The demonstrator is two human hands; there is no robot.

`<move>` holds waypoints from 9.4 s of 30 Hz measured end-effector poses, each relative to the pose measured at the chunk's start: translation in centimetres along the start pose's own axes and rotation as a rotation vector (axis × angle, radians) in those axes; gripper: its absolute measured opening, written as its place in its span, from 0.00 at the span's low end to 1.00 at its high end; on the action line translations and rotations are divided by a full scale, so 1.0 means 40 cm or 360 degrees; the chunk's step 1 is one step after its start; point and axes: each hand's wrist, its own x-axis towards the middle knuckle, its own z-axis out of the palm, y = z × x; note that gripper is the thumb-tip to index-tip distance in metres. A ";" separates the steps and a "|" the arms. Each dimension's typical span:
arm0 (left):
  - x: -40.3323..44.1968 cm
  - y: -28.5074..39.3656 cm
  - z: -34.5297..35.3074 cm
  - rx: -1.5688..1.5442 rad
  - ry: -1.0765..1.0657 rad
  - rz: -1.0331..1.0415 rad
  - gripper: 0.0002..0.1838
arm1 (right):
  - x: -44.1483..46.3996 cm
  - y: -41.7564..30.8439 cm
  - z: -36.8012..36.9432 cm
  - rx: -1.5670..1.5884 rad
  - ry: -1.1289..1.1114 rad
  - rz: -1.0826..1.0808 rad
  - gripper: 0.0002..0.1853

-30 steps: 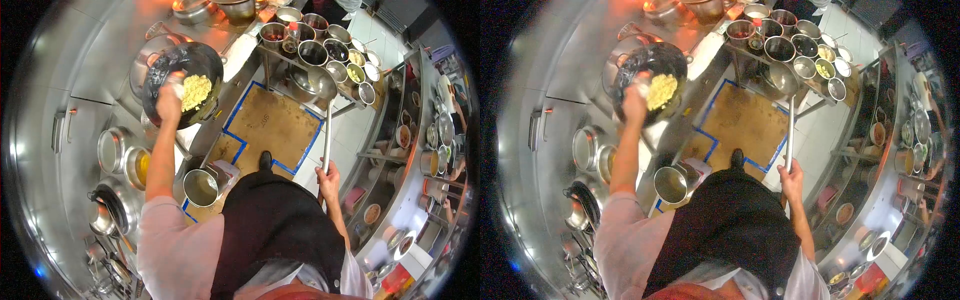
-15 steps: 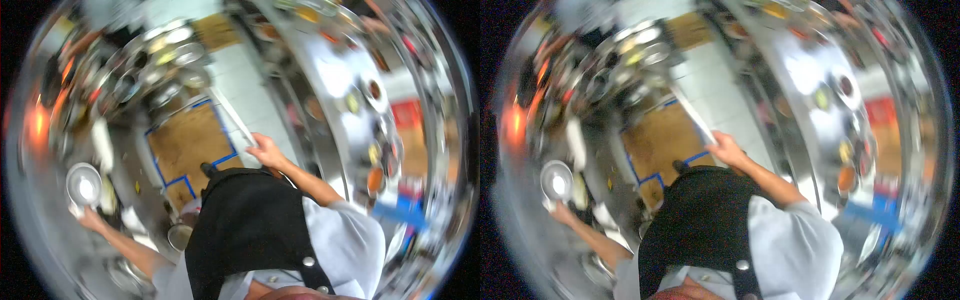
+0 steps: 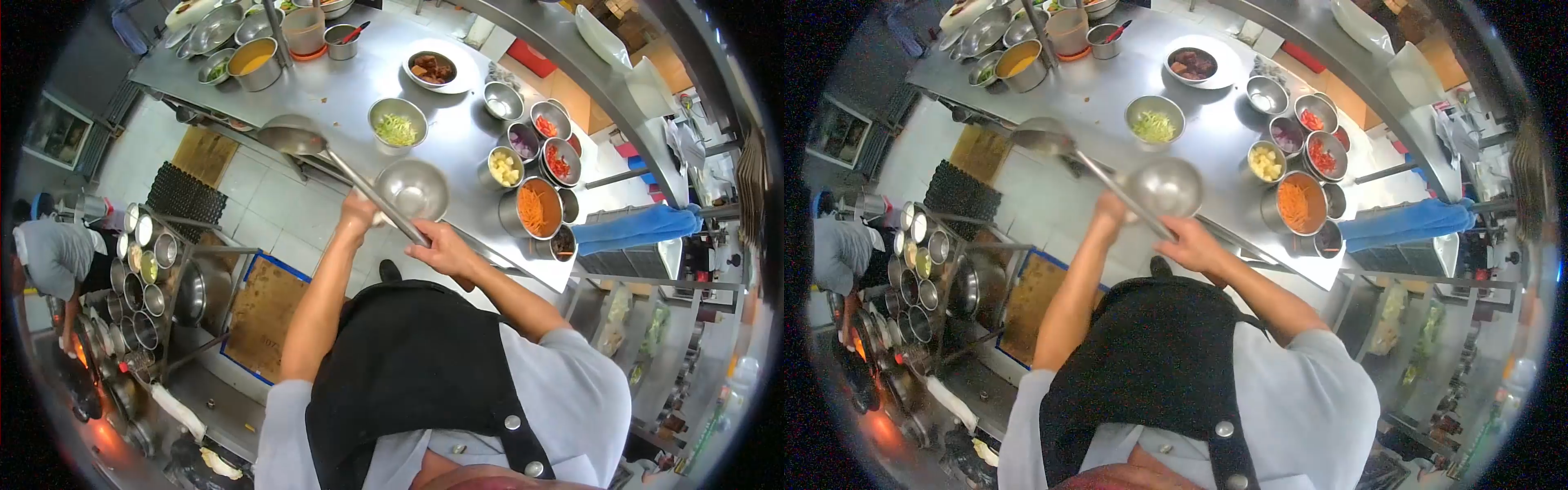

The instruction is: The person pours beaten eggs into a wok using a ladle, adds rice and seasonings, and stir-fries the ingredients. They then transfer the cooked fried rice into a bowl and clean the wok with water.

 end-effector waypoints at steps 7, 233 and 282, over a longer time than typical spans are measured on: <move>-0.042 -0.048 -0.062 0.0145 0.0028 -0.0016 0.23 | -0.007 0.001 -0.007 0.0158 0.0027 0.0100 0.20; -2.199 -0.836 -1.715 -0.2753 0.3323 0.0882 0.16 | -0.562 -1.606 3.019 0.1096 -0.3415 -0.1252 0.18; -2.022 -0.834 -1.395 -0.2368 0.3380 0.1539 0.14 | -0.642 -1.950 2.679 0.1286 -0.2367 -0.1089 0.24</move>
